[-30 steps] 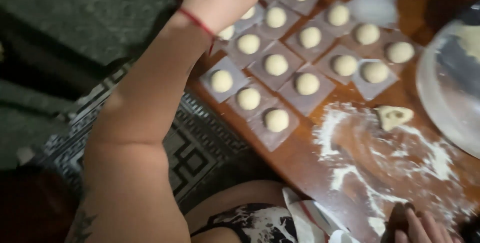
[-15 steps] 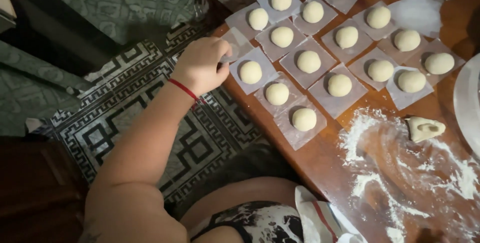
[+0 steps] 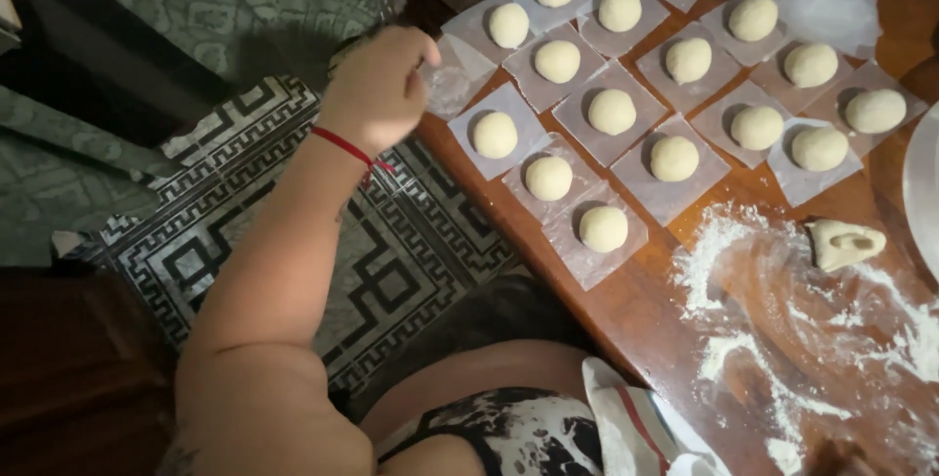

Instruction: Portioning dough by weight and shaping it into small balls before placing them on parchment paper.

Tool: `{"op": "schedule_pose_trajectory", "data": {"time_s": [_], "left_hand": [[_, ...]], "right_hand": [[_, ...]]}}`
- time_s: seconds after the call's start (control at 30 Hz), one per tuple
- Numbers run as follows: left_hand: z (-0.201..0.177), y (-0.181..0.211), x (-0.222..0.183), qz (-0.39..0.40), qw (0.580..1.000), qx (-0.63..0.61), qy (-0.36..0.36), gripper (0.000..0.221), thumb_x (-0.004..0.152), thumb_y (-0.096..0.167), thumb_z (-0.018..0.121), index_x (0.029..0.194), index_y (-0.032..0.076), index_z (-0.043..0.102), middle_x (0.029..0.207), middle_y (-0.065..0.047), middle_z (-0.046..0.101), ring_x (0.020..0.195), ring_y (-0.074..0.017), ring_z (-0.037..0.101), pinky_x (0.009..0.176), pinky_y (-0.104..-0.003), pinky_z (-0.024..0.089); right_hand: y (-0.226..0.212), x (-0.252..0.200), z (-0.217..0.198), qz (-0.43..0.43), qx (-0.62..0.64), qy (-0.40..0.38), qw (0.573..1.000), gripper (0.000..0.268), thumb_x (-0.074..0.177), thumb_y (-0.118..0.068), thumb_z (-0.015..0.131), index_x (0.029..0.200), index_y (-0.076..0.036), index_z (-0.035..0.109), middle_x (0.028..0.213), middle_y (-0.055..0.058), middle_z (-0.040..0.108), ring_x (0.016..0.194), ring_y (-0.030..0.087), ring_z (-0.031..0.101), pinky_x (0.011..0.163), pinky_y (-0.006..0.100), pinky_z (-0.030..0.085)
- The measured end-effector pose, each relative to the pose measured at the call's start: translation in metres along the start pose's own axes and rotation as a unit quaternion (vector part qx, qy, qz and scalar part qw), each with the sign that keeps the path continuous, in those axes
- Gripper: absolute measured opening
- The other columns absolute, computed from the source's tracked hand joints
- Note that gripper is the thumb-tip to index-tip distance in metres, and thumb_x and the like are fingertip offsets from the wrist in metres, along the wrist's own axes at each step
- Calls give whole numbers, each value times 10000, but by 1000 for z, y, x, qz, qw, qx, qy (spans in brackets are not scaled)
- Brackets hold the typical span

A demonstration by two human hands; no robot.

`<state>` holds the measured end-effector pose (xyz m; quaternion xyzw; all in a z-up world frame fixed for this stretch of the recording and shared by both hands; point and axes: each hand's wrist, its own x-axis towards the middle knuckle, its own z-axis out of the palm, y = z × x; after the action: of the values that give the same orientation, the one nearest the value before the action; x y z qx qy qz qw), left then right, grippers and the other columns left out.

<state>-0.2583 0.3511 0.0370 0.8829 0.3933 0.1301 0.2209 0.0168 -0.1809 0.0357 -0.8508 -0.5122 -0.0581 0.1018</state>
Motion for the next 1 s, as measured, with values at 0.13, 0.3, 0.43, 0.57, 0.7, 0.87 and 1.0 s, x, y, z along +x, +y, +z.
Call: {"op": "schedule_pose_trajectory", "data": {"time_s": [0.13,0.3,0.43,0.57,0.7,0.87,1.0], "left_hand": [[38,1,14,165,975,-16,147,275,1038,91,543,1242,89,728,1234,-163,728,1141,-406,671,976,-512,503],[27,98,-18,266,959,-68,74,219,1182,3,613,1330,-91,744,1270,-269,756,1140,-445,679,1006,-519,510],[43,124,-29,336,937,-75,63,226,1203,-39,658,1420,-88,702,1449,-263,761,1280,-414,699,1147,-498,538],[51,198,-34,349,931,-105,-4,195,1153,-12,635,1264,-88,776,1309,-248,792,1246,-375,738,1123,-489,577],[74,263,-44,418,888,-177,-69,196,1038,25,605,1145,-18,764,1245,-183,776,1176,-323,727,1075,-435,558],[102,297,-52,527,820,-211,-75,172,1021,-20,695,1182,-37,754,1194,-197,794,1076,-303,782,949,-364,646],[123,323,-52,540,783,-257,-169,157,1048,-26,644,1196,-29,695,1187,-165,755,1080,-307,754,978,-417,604]], "right_hand": [[27,6,15,97,-20,-9,995,250,1033,-187,510,1156,-163,727,1102,25,714,1117,289,704,1068,378,477],[90,-31,30,122,-96,39,987,533,1208,-296,475,1615,-48,713,1569,106,739,1532,284,627,1402,758,25],[65,-53,13,133,-76,72,986,379,1172,-184,605,1510,-82,743,1462,100,792,1360,235,731,1434,566,-29],[37,-24,21,77,38,40,995,380,1115,-237,579,1476,-150,663,1524,77,671,1453,265,601,1319,722,51],[49,26,35,67,-8,7,998,836,1140,-686,126,1623,-160,562,1649,107,586,1496,322,546,1315,708,-18],[84,-11,18,104,-61,63,991,625,1158,-583,464,1534,-132,678,1538,117,693,1475,363,581,1327,712,-22],[73,-45,15,99,-19,88,991,471,1083,-420,697,1476,-161,722,1413,98,701,1407,371,570,1320,774,23]]}}
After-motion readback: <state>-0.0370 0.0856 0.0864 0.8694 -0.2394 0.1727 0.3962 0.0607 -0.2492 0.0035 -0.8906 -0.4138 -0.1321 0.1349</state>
